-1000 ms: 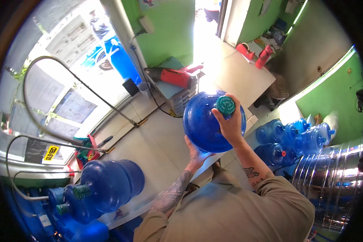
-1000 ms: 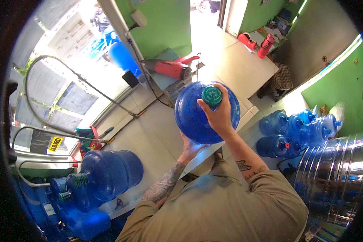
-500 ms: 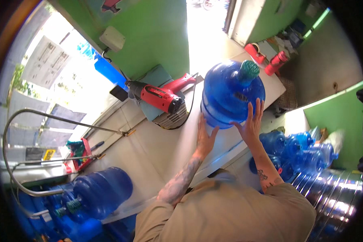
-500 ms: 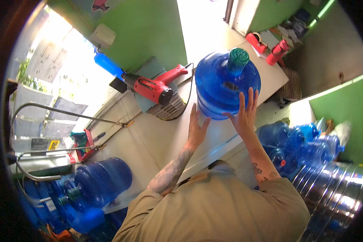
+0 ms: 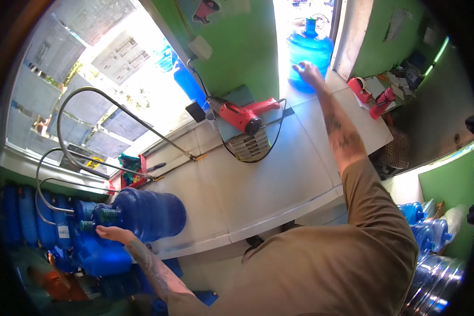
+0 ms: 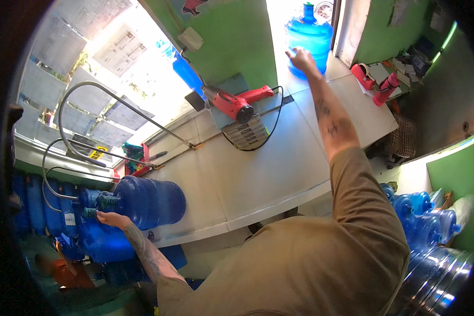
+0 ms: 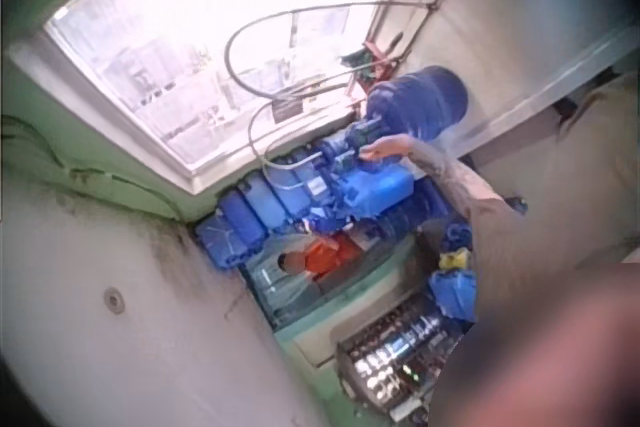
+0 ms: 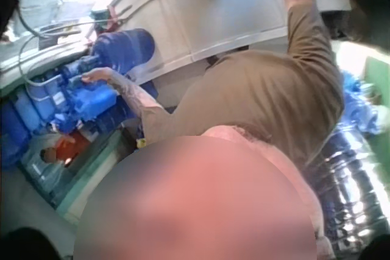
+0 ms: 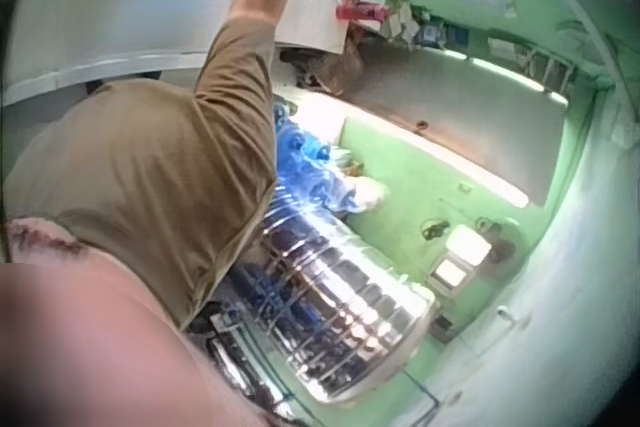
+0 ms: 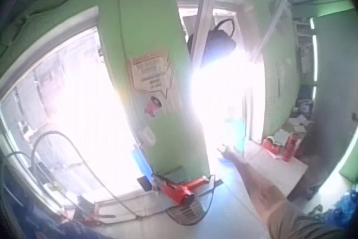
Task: The person seals large blue water jugs by placing green mesh caps on the openings and using a red heat gun to shrink the caps for a tight seal. The person handles multiple jugs one at a time, positioning them on a counter, applying caps, and heating each cap before moving to the next jug.
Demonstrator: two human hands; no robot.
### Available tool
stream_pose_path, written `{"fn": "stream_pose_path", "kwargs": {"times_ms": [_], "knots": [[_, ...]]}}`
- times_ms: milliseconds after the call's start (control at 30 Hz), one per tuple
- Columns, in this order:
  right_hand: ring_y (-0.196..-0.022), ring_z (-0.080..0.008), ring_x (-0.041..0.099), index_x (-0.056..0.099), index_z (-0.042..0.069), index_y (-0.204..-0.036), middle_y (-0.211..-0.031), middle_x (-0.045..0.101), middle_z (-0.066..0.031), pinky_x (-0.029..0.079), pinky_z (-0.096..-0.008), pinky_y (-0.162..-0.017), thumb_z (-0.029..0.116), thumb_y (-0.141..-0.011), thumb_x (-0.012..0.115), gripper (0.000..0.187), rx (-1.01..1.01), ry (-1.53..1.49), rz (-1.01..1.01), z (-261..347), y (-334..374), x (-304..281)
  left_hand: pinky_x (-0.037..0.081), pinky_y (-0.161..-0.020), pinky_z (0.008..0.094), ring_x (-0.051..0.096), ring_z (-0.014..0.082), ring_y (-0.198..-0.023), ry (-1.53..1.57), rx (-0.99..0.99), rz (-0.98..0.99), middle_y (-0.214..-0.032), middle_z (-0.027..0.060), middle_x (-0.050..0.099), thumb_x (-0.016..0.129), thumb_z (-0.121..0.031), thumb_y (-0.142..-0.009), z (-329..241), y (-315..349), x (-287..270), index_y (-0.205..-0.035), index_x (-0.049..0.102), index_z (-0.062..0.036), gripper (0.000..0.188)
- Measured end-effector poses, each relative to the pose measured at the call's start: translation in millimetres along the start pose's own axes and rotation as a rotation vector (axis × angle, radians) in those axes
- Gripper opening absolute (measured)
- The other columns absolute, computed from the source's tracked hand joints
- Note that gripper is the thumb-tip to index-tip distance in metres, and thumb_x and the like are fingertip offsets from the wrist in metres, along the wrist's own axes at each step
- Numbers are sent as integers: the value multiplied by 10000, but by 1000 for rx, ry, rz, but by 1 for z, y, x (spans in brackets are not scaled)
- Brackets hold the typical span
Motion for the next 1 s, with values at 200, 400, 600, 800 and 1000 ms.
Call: {"fn": "stream_pose_path", "kwargs": {"times_ms": [200, 400, 600, 800, 1000], "knots": [[-957, -142, 667, 678, 59, -1174, -1058, 707, -58, 522, -299, -768, 358, -990, 613, 357, 63, -653, 825, 13, 261, 105, 337, -1154, 435, 404, 299, -1404, 277, -122, 178, -1571, 238, 311, 310, -628, -1019, 101, -89, 36, -1483, 334, 92, 857], [-1030, -165, 667, 629, 19, -1255, -1089, 710, -79, 529, -318, -840, 351, -986, 630, 427, 54, -564, 821, 63, 373, 96, 371, -1125, 421, 504, 311, -1307, 186, -133, 83, -1444, 226, 484, 341, -572, -1029, 102, -77, 32, -1428, 436, 99, 787], [-1047, -178, 650, 618, 9, -1254, -1131, 703, -103, 515, -330, -925, 340, -993, 631, 422, -176, -583, 746, 184, 401, 88, 485, -865, 356, 613, 224, -901, 647, -169, 560, -927, 121, 657, 323, -520, -1034, 97, -47, 8, -999, 651, 6, 621], [-1146, -256, 634, 615, 35, -1291, -1219, 668, -149, 500, -368, -992, 425, -991, 606, 492, -698, -812, 798, 370, 444, 112, 494, -851, 345, 627, 214, -904, 753, -242, 1550, -902, 129, 659, 277, -525, -1038, 58, 15, 41, -973, 652, 22, 666], [-1166, -247, 615, 572, -53, -1307, -1248, 647, -193, 403, -355, -1075, 444, -1066, 406, 576, -540, -1127, 800, 450, 405, 156, 501, -928, 350, 607, 175, -1012, 624, -134, 1079, -1120, 102, 612, 388, -402, -1068, 52, 107, 95, -1185, 610, 0, 473]]}}
Point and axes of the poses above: each hand's wrist, its own y-axis away from the middle knuckle, its own x-axis out of the palm, z = x × y, the point moved 5 cm from there along -y, towards the middle knuckle
